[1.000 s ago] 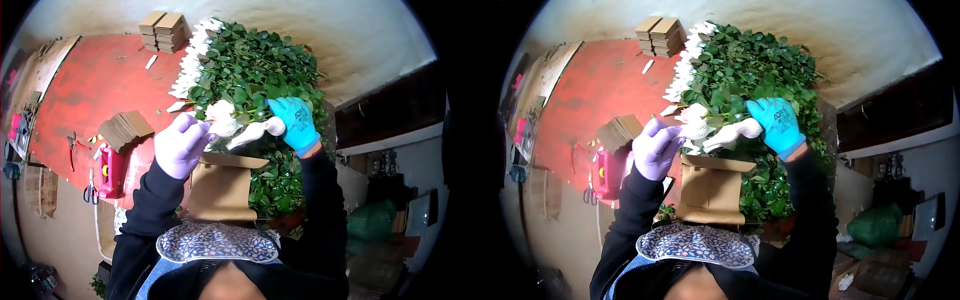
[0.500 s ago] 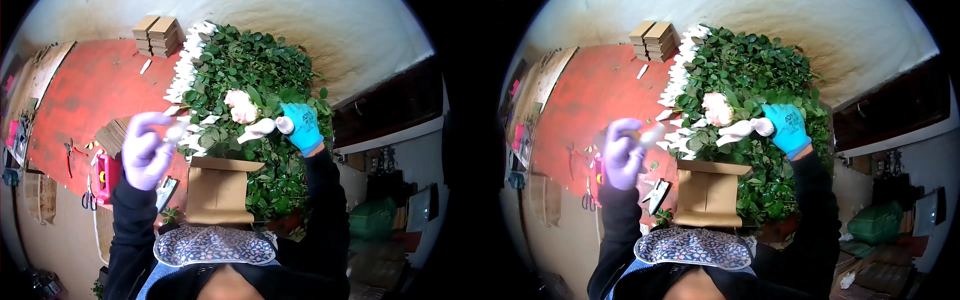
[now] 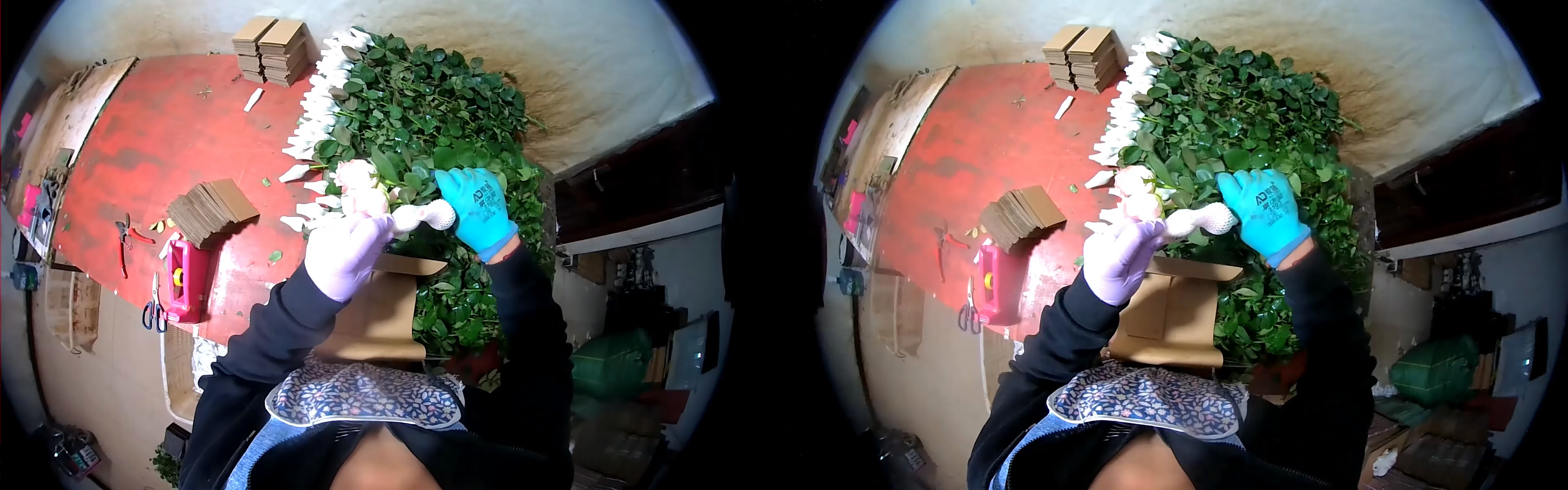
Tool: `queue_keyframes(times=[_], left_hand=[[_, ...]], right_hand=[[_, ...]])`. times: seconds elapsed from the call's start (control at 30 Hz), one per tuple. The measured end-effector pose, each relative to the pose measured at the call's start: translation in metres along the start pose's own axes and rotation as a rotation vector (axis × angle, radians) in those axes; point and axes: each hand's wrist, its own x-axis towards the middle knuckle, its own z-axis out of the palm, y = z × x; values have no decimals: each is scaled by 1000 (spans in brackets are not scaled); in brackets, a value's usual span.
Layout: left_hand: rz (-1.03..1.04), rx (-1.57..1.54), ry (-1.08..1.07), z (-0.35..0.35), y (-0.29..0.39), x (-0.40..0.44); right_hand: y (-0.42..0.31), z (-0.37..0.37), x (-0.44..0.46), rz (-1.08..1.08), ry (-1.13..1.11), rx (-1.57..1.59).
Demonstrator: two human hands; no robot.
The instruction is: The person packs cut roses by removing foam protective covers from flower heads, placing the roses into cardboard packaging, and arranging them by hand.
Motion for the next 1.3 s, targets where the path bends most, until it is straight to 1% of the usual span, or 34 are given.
queue_keyframes(times=[0.07, 0.1, 0.17, 0.2, 0.23, 0.27, 0.3, 0.33, 0.37, 0.43, 0.5, 0.57, 0.6, 0.63, 0.67, 0.7, 0.73, 0.77, 0.8, 0.83, 0.87, 0.9, 0.93, 0.97, 1.03, 1.1, 1.13, 1.17, 1.2, 1.23, 1.27, 1.3], left_hand=[[-3, -40, 67, -10, 7, -4], [-125, -46, 103, -27, 16, -6], [-472, -464, 363, -40, 17, -13], [-448, -434, 233, -42, 10, -7], [-430, -398, 112, -43, 0, 1], [-558, -369, -79, -37, -15, 1], [-595, -274, -184, -27, -23, 3], [-561, -329, -201, -18, -25, 6], [-527, -387, -222, -10, -26, 7], [-360, -287, -198, 4, -27, 8], [-295, -239, -210, 0, -30, 5], [-283, -155, -204, -6, -27, 1], [-200, -45, -146, -6, -31, -4], [-292, -58, -166, -15, -25, -8], [-325, -49, -63, -23, -25, -16], [-412, -18, -104, -51, -20, -16], [-441, 103, -161, -77, -18, -21], [-462, 163, -261, -97, -39, -49], [-583, 215, -360, -119, -59, -90], [-641, 348, -519, -140, -79, -139], [-735, 437, -648, -163, -101, -218], [-856, 523, -789, -184, -102, -283], [-1271, 657, -1233, -200, -103, -352], [-1398, 751, -1414, -223, -86, -418], [-1664, 665, -1531, -277, -58, -517], [-1840, 827, -1430, -286, 2, -509], [-1751, 918, -1357, -288, -61, -611], [-1536, 835, -1437, -252, -60, -507], [-1463, 804, -1261, -220, -84, -449], [-940, 729, -794, -196, -83, -392], [-784, 641, -607, -154, -68, -276], [-502, 463, -370, -125, -46, -188]], right_hand=[[5, 3, 0, -29, 83, 15], [16, 14, -2, 71, 2, 0], [36, 11, -6, 112, 63, 28], [38, 7, -6, 149, 99, 96], [36, 1, -3, 133, 94, 97], [30, -5, 1, 121, 97, 103], [23, -8, 6, 111, 108, 108], [15, -7, 9, 70, 166, 97], [11, -4, 10, 49, 134, 57], [5, -7, 13, 45, 75, 84], [6, -1, 12, 38, 40, 73], [7, 3, 11, 41, 9, 66], [7, 4, 12, 39, 21, 52], [8, 6, 13, 35, 35, 37], [17, 10, 12, 65, 44, 34], [33, 19, 7, 104, 98, 80], [38, 13, 2, 145, 76, 84], [43, 6, -1, 181, 50, 86], [47, 3, -3, 219, 4, 99], [48, 0, -6, 225, -4, 97], [48, -3, -7, 237, 25, 106], [47, -5, -8, 244, 54, 118], [46, -8, -9, 266, 47, 143], [46, -9, -8, 266, 41, 151], [42, -8, -7, 281, 43, 144], [38, -7, -1, 243, 73, 116], [36, -5, 2, 213, 27, 95], [32, -3, 4, 181, -22, 77], [28, -1, 7, 138, 22, 39], [22, -2, 11, 113, 25, 34], [16, -4, 15, 85, 16, 12], [10, -8, 18, 62, 8, -12]])
